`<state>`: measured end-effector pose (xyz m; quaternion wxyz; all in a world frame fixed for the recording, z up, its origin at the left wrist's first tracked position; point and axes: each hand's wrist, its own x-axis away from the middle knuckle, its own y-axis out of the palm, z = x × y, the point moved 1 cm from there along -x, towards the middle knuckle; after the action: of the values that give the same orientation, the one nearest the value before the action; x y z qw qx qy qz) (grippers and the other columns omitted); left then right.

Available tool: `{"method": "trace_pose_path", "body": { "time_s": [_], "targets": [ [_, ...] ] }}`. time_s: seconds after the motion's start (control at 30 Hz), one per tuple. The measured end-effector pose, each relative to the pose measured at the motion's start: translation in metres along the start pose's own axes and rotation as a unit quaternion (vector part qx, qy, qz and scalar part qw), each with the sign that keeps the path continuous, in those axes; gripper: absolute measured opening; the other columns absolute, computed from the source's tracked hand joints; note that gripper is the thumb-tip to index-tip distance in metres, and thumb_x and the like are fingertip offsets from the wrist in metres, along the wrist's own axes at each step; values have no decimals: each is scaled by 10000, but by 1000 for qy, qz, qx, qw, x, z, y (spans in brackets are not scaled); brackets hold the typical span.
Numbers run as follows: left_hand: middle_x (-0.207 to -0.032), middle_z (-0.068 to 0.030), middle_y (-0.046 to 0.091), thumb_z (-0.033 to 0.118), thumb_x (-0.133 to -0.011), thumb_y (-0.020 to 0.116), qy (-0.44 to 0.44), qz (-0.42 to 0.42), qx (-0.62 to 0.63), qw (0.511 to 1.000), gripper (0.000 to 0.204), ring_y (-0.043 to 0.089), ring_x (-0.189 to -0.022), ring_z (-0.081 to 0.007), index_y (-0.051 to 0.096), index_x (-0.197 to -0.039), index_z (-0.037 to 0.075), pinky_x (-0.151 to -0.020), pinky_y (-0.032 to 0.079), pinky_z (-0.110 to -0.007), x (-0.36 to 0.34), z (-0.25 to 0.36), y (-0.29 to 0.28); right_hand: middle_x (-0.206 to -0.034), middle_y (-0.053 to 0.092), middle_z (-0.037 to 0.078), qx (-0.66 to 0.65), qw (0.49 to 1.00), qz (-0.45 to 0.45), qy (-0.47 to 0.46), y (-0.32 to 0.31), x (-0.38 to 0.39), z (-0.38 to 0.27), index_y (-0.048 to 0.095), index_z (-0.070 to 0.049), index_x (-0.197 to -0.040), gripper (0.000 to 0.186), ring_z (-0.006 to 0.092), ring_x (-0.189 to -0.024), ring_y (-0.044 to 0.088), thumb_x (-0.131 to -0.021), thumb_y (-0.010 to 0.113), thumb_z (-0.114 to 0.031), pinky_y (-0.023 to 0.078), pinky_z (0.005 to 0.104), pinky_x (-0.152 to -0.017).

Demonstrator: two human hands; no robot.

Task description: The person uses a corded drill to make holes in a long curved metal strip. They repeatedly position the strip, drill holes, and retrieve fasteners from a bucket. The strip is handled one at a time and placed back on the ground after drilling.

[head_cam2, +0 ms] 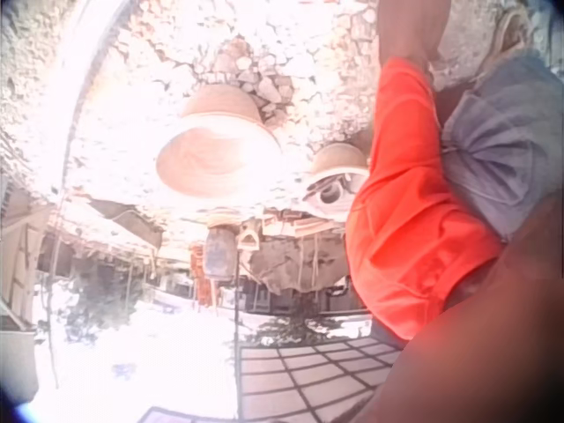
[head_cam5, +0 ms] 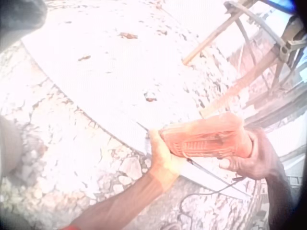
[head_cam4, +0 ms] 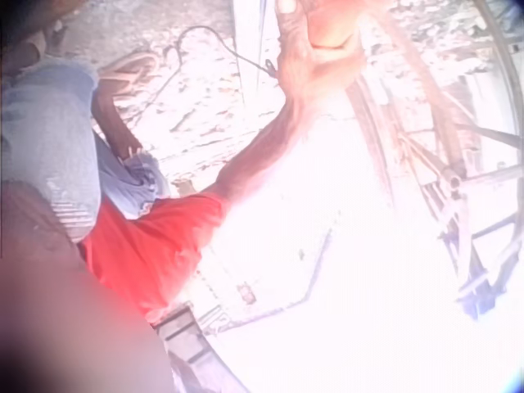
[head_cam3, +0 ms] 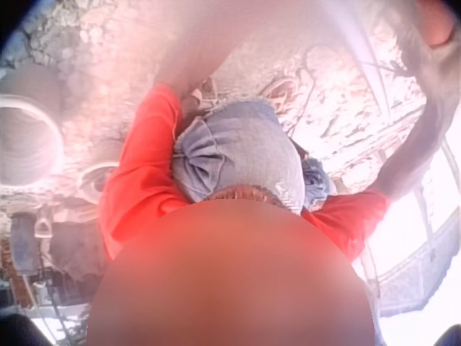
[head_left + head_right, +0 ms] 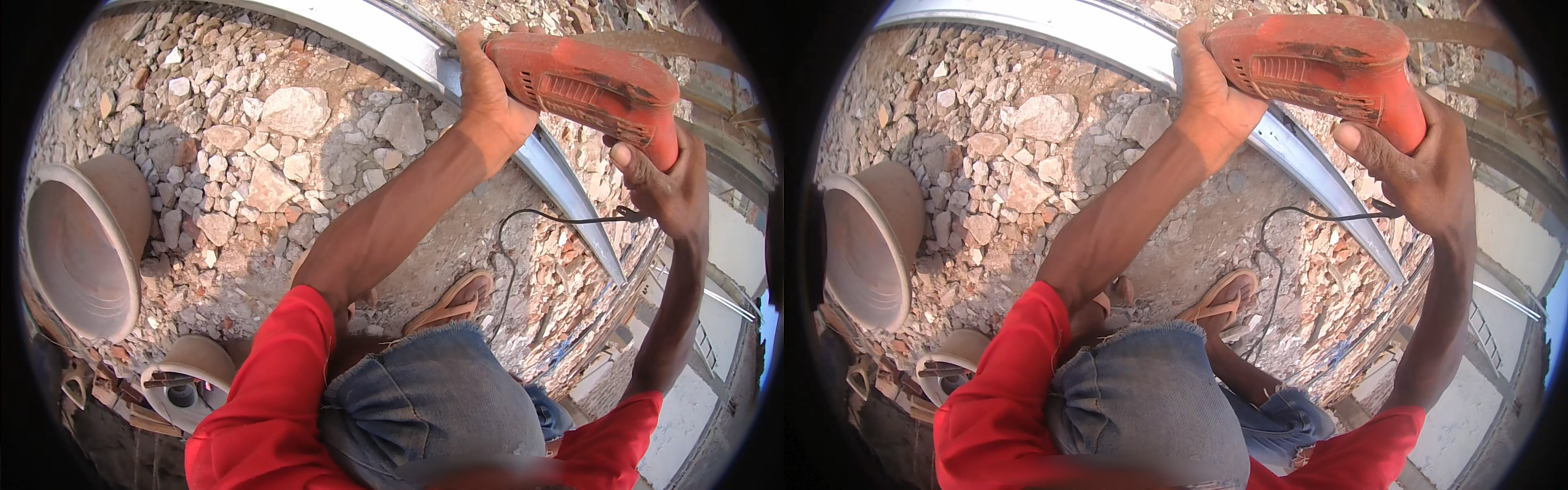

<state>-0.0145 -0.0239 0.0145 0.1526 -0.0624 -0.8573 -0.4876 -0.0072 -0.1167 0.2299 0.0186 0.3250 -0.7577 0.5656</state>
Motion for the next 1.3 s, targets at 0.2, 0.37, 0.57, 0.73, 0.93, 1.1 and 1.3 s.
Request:
{"method": "trace_pose_path", "body": {
  "time_s": [0.2,0.37,0.57,0.73,0.93,1.1,1.3],
  "targets": [
    [-1348,-115,584,771,-983,388,6,-97,52,994,792,609,-1203,-271,485,-1348,75,-1098,481,-499,15,-17,18,-872,711,78,174,981,-35,-81,-31,-41,-17,704,18,-1078,563,191,-779,646,-767,923,-396,521,365,-730],
    [-1335,-107,613,804,-982,327,30,-135,67,988,815,621,-1195,-273,518,-1353,104,-1016,515,-527,9,-18,26,-1000,708,109,232,971,-26,-41,-41,-52,-31,622,6,-1252,673,198,-831,661,-791,910,-392,534,354,-757],
    [-1538,-227,480,592,-984,614,-52,-280,103,953,836,477,-1426,-268,346,-1560,49,-1162,435,-536,7,-7,15,-869,674,56,164,983,-72,36,-38,-41,-37,601,-8,-1257,595,98,-651,556,-870,835,-395,452,254,-586],
    [-1169,-73,706,719,-1025,382,3,-72,-45,996,676,671,-1061,-283,601,-1241,117,-798,530,-503,-1,-17,19,-791,637,72,-81,976,-57,195,-17,-27,-33,599,20,-1154,335,78,-443,505,-991,713,-249,407,218,-401],
    [-1130,-63,725,663,-1062,349,18,-34,-37,999,629,690,-1018,-259,606,-1215,110,-813,538,-465,4,-23,20,-793,652,78,-174,971,-15,165,-7,-14,-25,626,21,-1151,390,84,-450,536,-944,775,-274,398,233,-378],
    [-1139,-60,720,659,-1065,341,26,-51,-25,998,633,691,-1044,-236,599,-1228,105,-883,551,-452,14,-19,20,-795,658,68,-109,979,-11,172,-7,-10,-21,640,4,-1148,416,79,-460,543,-918,802,-302,379,231,-373],
    [-1197,-82,678,561,-1074,377,15,-88,-51,995,567,648,-1116,-243,573,-1273,68,-984,529,-463,26,-14,24,-874,680,89,-60,984,-39,165,-13,-6,-30,613,2,-1221,458,83,-477,549,-940,769,-324,356,223,-352]
  ]
}}
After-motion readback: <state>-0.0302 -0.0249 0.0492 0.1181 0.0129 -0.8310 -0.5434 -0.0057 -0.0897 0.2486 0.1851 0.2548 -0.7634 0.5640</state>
